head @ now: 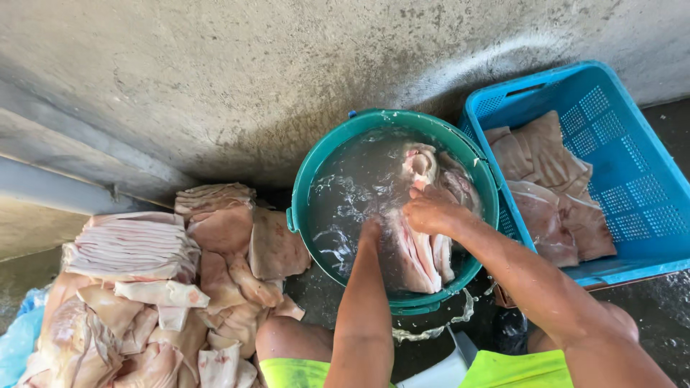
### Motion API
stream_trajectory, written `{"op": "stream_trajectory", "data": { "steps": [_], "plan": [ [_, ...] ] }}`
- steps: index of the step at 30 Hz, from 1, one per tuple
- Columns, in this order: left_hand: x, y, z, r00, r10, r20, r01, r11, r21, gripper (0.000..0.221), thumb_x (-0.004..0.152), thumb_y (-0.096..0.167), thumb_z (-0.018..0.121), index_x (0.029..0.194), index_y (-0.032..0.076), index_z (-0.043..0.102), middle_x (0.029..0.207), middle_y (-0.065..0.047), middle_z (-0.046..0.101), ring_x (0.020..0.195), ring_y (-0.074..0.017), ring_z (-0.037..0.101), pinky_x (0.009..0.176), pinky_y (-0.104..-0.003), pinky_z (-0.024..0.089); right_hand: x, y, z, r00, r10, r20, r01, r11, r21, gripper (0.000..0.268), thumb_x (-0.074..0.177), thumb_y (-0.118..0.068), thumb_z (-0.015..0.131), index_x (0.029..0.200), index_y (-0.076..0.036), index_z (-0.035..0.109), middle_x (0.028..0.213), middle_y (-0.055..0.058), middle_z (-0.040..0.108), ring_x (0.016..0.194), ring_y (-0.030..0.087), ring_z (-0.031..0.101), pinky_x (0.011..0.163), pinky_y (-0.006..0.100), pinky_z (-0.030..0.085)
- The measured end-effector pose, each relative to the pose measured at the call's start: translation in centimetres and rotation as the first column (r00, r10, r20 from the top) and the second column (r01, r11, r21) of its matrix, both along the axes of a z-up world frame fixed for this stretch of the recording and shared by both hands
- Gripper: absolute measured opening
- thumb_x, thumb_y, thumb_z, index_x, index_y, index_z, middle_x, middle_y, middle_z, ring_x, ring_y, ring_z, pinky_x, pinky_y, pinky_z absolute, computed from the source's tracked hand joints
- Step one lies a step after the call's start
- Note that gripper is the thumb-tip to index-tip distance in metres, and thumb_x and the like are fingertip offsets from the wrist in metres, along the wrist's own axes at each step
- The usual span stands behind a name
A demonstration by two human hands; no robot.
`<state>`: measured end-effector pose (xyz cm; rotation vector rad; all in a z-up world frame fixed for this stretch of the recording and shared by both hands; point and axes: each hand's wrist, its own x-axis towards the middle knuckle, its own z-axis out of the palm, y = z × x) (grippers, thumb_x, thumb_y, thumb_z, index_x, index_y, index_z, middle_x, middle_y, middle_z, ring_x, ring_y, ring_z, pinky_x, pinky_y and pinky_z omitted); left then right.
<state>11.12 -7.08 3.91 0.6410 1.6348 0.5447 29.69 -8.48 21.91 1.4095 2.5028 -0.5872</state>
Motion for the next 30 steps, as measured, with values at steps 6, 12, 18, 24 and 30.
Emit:
{"op": "stream_trajectory", "data": {
  "steps": [6,12,18,24,30],
  "plan": [
    [-1.1,1.0,-3.4,0.981,-0.028,0.193,0.056,0.989,-0.139,0.043,0.089,0.027,0.066,0.121,-0.002,0.068,0.112,-0.016,0.073,0.106,-0.0248,0.066,0.093,-0.036,0.048,0.7,-0.7,2.4,0.996,-0.050,-0.071,0.051,0.999,0.011,0.029,0.090,-0.025,0.052,0.092,-0.010,0.077,0.116,0.017,0.067,0.117,0.032,0.062,0.101,0.045,0.050],
    [-0.7,2.5,-2.4,0.959,-0.046,0.278,0.093,0.983,-0.157,0.044,0.088,0.030,0.071,0.117,-0.003,0.070,0.105,-0.015,0.074,0.098,-0.0240,0.068,0.087,-0.036,0.051,2.0,-2.6,4.2,0.961,-0.145,-0.236,0.145,0.989,-0.017,0.023,0.089,-0.025,0.053,0.089,-0.012,0.073,0.109,0.015,0.064,0.103,0.034,0.066,0.089,0.050,0.051],
    [-3.2,3.6,3.1,0.985,-0.072,0.154,0.077,0.997,-0.024,0.046,0.086,0.033,0.075,0.112,-0.004,0.073,0.097,-0.014,0.075,0.090,-0.0232,0.071,0.081,-0.036,0.054,4.2,-5.0,2.9,0.835,-0.271,-0.479,0.330,0.943,0.041,0.019,0.089,-0.022,0.057,0.084,-0.011,0.072,0.097,0.010,0.069,0.101,0.033,0.067,0.088,0.046,0.052],
    [-8.7,3.0,8.3,0.954,-0.117,-0.278,0.222,0.894,0.389,0.043,0.074,0.028,0.086,0.104,-0.003,0.077,0.090,-0.010,0.077,0.084,-0.0203,0.073,0.076,-0.035,0.056,5.1,-7.4,0.8,0.732,-0.325,-0.599,0.443,0.895,0.055,0.015,0.089,-0.024,0.064,0.091,-0.013,0.074,0.103,0.004,0.070,0.104,0.027,0.066,0.095,0.039,0.052],
    [-10.7,1.1,11.0,0.964,-0.226,-0.144,0.263,0.897,0.354,0.048,0.074,0.022,0.088,0.111,-0.003,0.072,0.100,-0.006,0.076,0.091,-0.0158,0.071,0.083,-0.030,0.054,4.4,-8.8,0.6,0.792,-0.342,-0.505,0.454,0.883,0.115,0.019,0.087,-0.027,0.065,0.096,-0.013,0.073,0.114,0.005,0.065,0.109,0.033,0.057,0.101,0.045,0.046]
  ]
}}
